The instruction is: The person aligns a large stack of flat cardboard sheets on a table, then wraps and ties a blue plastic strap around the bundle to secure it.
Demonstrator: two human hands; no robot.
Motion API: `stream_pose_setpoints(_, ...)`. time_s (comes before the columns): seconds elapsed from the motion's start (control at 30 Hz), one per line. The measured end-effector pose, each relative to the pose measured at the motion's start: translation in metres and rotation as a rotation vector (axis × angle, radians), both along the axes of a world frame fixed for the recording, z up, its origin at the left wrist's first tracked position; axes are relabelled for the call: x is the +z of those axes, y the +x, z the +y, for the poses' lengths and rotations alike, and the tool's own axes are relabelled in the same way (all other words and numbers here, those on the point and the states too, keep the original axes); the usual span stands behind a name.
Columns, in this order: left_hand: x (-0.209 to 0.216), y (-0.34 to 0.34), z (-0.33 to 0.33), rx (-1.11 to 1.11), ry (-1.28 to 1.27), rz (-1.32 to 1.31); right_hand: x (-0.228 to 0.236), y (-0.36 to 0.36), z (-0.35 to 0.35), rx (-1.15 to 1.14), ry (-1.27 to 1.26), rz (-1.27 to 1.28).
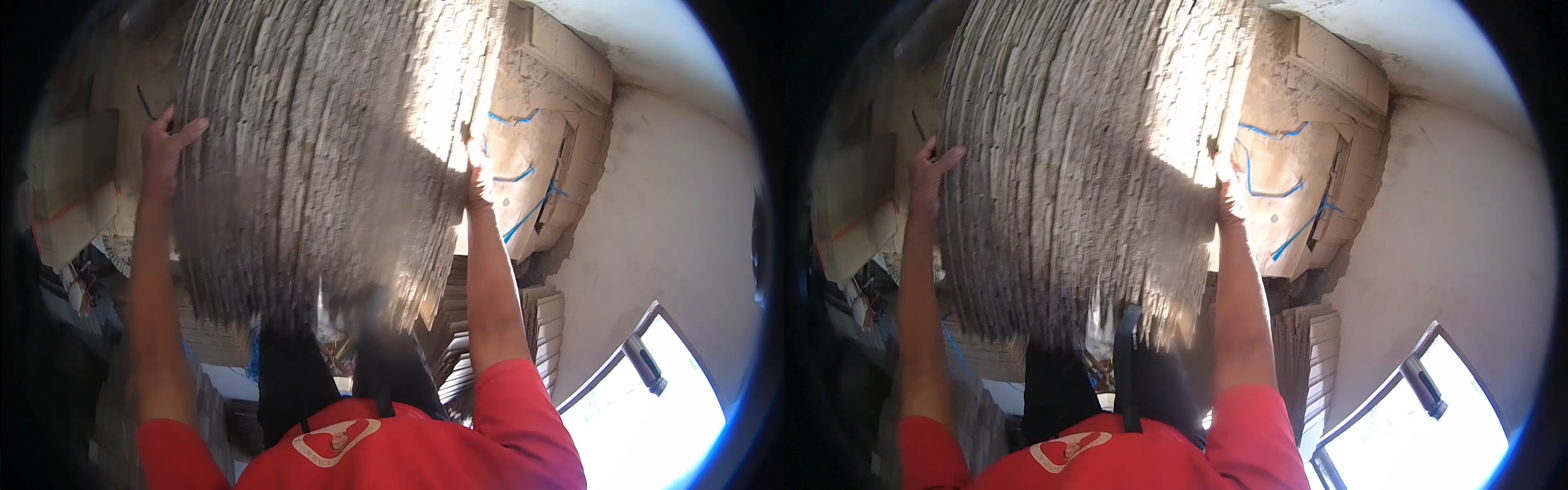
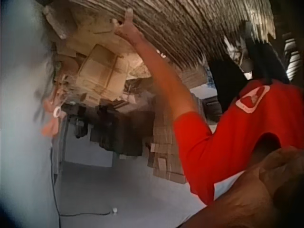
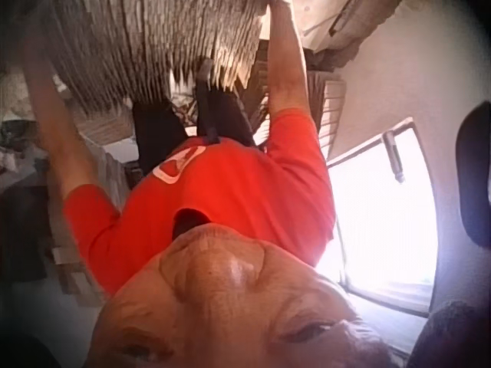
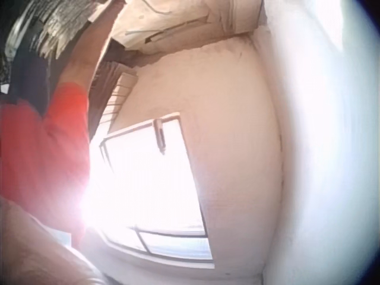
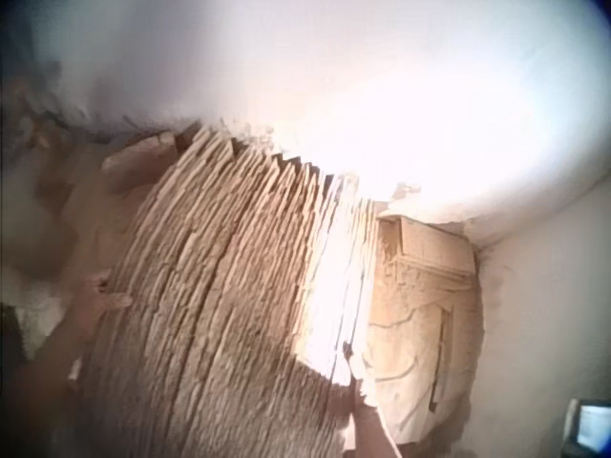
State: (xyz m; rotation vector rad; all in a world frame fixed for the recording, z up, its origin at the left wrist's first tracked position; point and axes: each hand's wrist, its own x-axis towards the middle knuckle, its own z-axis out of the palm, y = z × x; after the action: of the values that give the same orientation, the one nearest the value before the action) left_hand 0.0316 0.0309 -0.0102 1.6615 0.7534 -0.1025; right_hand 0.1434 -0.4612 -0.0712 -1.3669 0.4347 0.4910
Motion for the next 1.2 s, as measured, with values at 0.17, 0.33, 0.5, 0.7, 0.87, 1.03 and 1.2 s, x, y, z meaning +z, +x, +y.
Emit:
stream_pose_setpoints(0.17,-0.036,-0.007,-0.014,0.132,-0.179,0.001,-0.001,0.0,0.018,-0.043,0.143,0.061)
stream_pose_setpoints(0.33,-0.02,-0.011,-0.019,0.14,-0.096,0.101,-0.019,-0.014,0.028,-0.008,0.001,0.102)
stream_pose_setpoints(0.5,-0.042,-0.004,-0.001,0.074,-0.162,0.056,-0.069,-0.005,0.009,0.035,-0.072,-0.086)
stream_pose_setpoints(0.7,-0.06,-0.011,0.01,0.051,0.296,0.029,-0.056,0.006,0.018,0.061,-0.051,-0.27)
stream_pose_setpoints(0.87,-0.032,-0.009,-0.018,-0.038,0.119,0.042,-0.027,0.005,0.018,0.104,-0.189,-0.2)
stream_pose_setpoints(1.03,-0.047,-0.025,-0.007,0.002,0.35,0.046,0.004,-0.004,0.042,0.173,-0.491,-0.239)
stream_pose_setpoints(1.2,-0.065,-0.045,0.007,0.026,0.473,0.065,0.072,0.004,0.122,0.546,-0.98,-0.904)
